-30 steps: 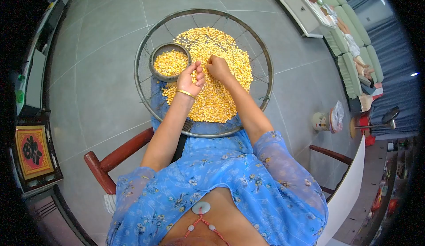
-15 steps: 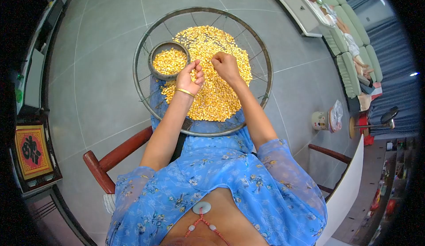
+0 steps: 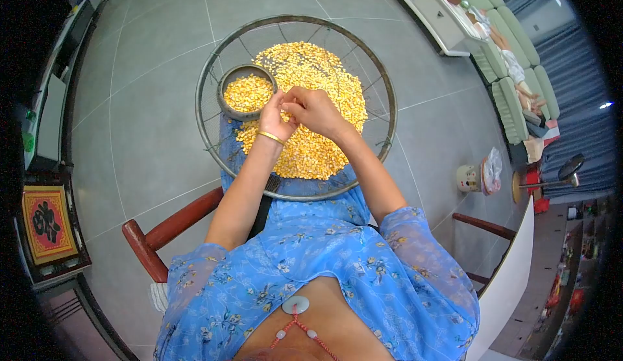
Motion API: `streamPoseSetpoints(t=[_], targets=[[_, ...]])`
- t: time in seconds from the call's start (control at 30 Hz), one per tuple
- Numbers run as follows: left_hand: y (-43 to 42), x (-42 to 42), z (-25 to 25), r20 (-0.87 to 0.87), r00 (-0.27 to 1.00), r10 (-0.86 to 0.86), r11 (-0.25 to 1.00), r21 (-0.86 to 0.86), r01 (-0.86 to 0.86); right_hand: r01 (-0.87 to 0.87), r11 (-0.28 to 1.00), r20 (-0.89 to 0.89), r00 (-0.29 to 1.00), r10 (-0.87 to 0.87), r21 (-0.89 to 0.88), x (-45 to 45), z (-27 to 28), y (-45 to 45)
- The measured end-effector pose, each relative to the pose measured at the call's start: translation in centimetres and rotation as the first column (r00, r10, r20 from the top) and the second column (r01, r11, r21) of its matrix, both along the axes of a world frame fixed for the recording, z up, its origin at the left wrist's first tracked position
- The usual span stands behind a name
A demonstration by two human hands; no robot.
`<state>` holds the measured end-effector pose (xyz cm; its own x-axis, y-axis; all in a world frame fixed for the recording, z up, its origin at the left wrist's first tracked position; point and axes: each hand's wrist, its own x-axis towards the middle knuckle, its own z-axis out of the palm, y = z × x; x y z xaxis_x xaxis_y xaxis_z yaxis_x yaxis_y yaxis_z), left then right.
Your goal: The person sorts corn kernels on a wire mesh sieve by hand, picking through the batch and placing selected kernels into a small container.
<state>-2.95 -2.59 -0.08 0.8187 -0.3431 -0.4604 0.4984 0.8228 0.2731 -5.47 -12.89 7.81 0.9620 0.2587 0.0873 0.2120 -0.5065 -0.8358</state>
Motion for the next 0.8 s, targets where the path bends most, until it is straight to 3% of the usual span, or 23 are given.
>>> streamPoseSetpoints(t=[0.07, 0.13, 0.17, 0.2, 0.27, 0.3, 0.33, 0.4, 0.73, 0.8], targets=[[0.1, 0.0, -0.2, -0.026, 1.0, 0.006, 1.0, 0.001, -0.006, -0.018, 1.0, -0.05, 0.999, 0.019, 0.02, 0.3, -0.3, -0.2], [0.7, 0.5, -2.2, 0.211, 0.97, -0.117, 0.976, -0.158, 0.153, 0.172, 0.983, -0.055, 0.984, -0.168, 0.062, 1.9, -1.7, -1.3], [0.6, 0.2, -0.8, 0.083, 0.994, -0.074, 0.985, -0.151, 0.086, 0.229, 0.972, -0.047, 0.972, -0.231, -0.052, 3.2, -3.7, -2.5], [0.6, 0.2, -1.1, 0.081, 0.994, -0.072, 0.986, -0.144, 0.083, 0.226, 0.973, -0.05, 0.972, -0.228, -0.045, 3.7, -6.0, -3.4], [0.8, 0.5, -1.9, 0.09, 0.996, -0.027, 0.986, -0.159, 0.042, 0.18, 0.908, 0.122, 0.982, -0.144, -0.379, 4.8, -9.2, -4.3], [0.9, 0.4, -1.6, 0.058, 0.998, -0.009, 0.989, -0.145, 0.018, 0.131, 0.913, -0.024, 0.988, -0.151, -0.386, 4.4, -9.5, -3.8], [1.1, 0.4, -1.4, 0.052, 0.999, -0.01, 0.991, -0.134, 0.017, 0.128, 0.917, -0.031, 0.988, -0.151, -0.377, 4.2, -10.3, -3.4], [1.2, 0.2, -1.3, 0.035, 0.999, 0.006, 0.992, -0.129, -0.001, 0.092, 0.82, 0.129, 0.991, -0.022, -0.564, 3.8, -11.1, -2.6], [1.3, 0.2, -1.9, -0.022, 1.0, 0.017, 0.995, -0.096, -0.019, 0.099, 0.96, -0.039, 0.993, -0.113, -0.263, 4.8, -7.0, -6.3], [1.3, 0.1, -1.9, -0.03, 0.999, 0.017, 0.997, -0.079, -0.02, 0.122, 0.97, -0.152, 0.976, -0.156, -0.21, 4.4, -5.2, -6.1]])
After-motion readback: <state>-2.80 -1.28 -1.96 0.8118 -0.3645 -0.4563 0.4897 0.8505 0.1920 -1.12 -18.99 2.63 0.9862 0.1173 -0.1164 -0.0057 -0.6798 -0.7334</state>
